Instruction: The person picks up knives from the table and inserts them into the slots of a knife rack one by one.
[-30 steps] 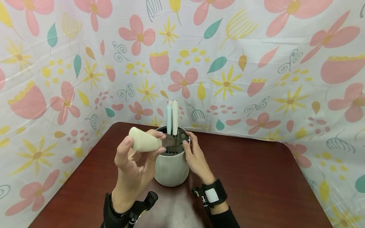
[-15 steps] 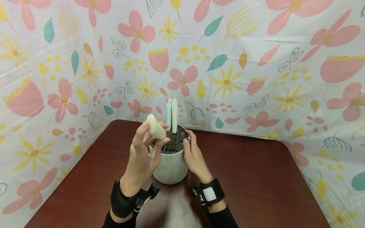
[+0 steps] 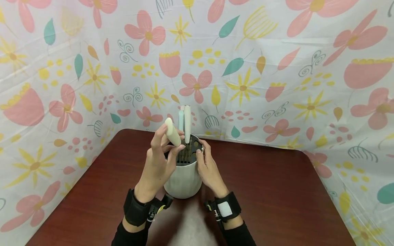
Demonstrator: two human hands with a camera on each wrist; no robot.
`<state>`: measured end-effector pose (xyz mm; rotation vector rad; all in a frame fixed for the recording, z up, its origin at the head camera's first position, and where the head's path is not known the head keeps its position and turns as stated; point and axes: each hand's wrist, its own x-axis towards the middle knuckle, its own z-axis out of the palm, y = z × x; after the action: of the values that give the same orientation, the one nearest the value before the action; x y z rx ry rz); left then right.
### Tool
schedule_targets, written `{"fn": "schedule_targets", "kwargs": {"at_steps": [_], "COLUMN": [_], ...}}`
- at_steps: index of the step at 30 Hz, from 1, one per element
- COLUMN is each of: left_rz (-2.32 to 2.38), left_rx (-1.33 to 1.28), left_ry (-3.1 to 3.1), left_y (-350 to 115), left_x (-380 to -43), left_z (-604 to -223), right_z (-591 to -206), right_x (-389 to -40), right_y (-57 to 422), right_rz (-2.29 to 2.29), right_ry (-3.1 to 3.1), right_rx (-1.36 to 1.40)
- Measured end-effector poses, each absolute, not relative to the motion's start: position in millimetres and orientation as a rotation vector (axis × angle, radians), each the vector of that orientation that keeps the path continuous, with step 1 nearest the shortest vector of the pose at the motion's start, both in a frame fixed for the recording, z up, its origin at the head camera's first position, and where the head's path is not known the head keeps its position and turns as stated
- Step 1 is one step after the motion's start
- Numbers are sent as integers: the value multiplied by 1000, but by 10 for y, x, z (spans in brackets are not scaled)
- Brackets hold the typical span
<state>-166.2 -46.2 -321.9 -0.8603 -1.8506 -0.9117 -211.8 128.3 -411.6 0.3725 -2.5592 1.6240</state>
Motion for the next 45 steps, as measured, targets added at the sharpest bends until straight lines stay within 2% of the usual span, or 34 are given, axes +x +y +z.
{"fn": "schedule_targets", "kwargs": {"at_steps": [30,45], "left_rz": [-851,-814], "left_rx": [-697,-550], "left_ry": [-2100,-2288], "left_y": [-416,-334], "left_x": [-2121,-2157], "left_z": [-3586,-3590], "right_z": [-4098,-4138], "right_x": [-2106,-2065], "right_y": [1263,1284], "right_rz": [1638,1645], "right_ry": [-2551,-2524], "right_rx": [407,399]}}
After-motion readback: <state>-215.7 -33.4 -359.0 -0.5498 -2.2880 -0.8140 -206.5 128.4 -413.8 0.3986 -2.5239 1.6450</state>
